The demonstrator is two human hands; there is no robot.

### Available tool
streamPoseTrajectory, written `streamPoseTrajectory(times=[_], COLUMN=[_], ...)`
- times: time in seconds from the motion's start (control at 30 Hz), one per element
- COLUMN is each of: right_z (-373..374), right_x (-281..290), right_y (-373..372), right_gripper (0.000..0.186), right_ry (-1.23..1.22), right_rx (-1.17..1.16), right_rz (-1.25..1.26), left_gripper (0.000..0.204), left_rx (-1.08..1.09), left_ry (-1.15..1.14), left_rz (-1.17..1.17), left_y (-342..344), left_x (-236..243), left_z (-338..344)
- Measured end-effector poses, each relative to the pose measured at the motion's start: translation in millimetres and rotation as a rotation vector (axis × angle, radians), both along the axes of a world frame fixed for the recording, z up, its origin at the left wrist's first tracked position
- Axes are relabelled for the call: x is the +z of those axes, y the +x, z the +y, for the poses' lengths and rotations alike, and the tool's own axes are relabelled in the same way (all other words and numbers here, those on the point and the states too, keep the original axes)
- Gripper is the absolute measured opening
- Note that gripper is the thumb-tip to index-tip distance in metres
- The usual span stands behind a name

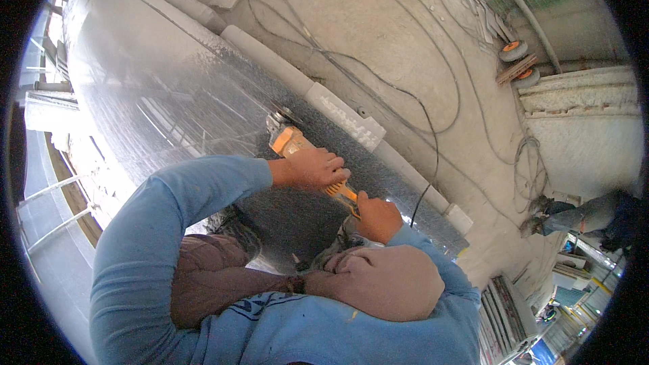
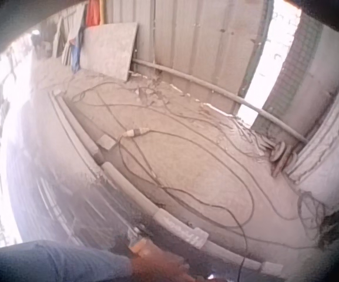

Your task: The person uses an angle grinder to smooth the surface of a large stone slab. The person holds the tool with both hands and moves it back and forth along the slab, generating dust.

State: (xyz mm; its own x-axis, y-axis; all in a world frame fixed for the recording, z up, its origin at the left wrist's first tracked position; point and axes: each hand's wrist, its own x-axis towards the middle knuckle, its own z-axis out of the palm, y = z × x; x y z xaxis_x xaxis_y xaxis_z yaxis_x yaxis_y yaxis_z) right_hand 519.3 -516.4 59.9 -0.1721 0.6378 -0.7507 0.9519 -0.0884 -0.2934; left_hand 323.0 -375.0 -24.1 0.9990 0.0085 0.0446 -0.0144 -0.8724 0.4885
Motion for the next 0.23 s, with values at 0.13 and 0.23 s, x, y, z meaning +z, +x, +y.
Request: streamPoseTrajectory(times=[0.13,0.23], right_z=[-8,-13], right_x=[21,16], right_y=[2,7], right_gripper=[0.037,0.04], right_ry=[-0.049,-0.058], right_rx=[-0.033,-0.042], right_rz=[-0.094,-0.106], left_gripper=[0.054,0.058], left_rx=[-0.02,-0.025], left_ry=[-0.03,-0.04], left_rz=[-0.047,0.003], left_y=[11,17], left_x=[5,6], left_z=[-12,-15])
